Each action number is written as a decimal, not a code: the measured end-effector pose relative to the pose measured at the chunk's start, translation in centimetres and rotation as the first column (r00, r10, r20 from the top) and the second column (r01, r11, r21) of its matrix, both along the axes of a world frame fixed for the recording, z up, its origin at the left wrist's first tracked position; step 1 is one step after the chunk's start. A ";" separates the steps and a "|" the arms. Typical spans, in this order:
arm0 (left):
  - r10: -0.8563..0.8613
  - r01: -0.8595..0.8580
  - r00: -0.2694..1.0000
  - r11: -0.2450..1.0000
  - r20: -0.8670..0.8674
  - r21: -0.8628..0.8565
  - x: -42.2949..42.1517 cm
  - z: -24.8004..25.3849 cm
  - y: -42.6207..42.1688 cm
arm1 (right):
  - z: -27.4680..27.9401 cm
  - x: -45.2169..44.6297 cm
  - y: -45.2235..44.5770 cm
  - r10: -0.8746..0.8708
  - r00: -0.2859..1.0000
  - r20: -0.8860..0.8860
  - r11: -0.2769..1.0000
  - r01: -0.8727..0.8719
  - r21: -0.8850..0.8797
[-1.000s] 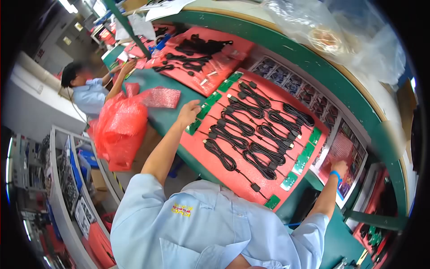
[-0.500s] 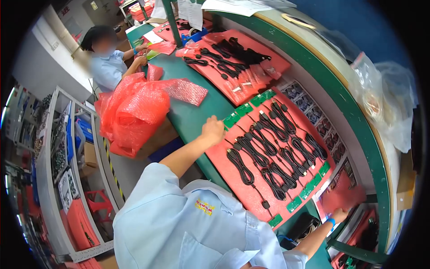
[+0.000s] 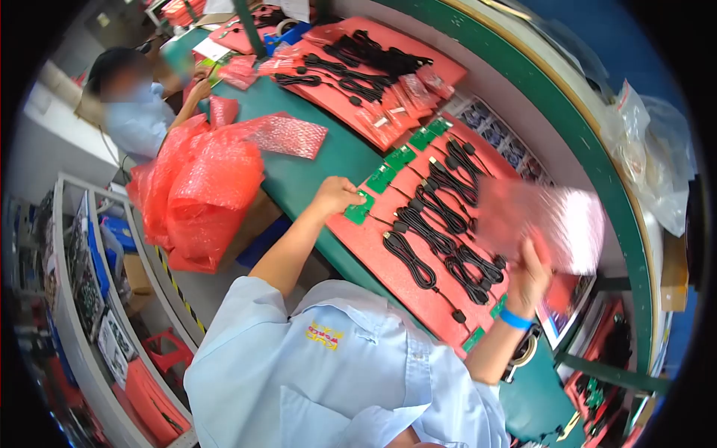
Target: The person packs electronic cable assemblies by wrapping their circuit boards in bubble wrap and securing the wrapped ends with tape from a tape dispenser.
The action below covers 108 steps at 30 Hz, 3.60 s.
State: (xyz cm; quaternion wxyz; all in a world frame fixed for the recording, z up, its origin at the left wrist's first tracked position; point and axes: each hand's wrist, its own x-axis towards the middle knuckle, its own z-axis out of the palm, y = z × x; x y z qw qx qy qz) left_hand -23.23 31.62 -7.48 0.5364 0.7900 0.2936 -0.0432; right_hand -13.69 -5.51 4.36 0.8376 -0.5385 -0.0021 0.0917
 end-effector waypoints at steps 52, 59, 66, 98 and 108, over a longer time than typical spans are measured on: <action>-0.220 0.553 0.810 0.595 0.544 -0.583 -0.6 4.7 2.6 | -6.2 2.6 16.4 0.864 0.438 -0.247 0.409 -0.898 -0.164; 0.075 0.331 0.932 0.222 0.354 -0.917 -1.1 3.2 3.0 | -6.2 1.9 16.6 0.871 0.465 -0.159 0.460 -0.885 -0.074; 0.039 0.190 0.976 0.310 0.213 -0.931 -1.8 4.7 2.2 | -5.9 1.4 16.8 0.876 0.443 -0.193 0.431 -0.897 -0.101; -0.108 0.179 0.984 0.591 0.142 -0.787 -3.2 1.5 0.7 | -6.5 -8.0 16.7 0.863 0.165 0.479 0.468 0.103 -0.878; -0.022 0.153 0.982 0.685 0.190 -0.712 -3.9 2.1 0.4 | -8.4 -8.0 17.1 0.793 0.339 0.507 0.565 -0.097 -0.819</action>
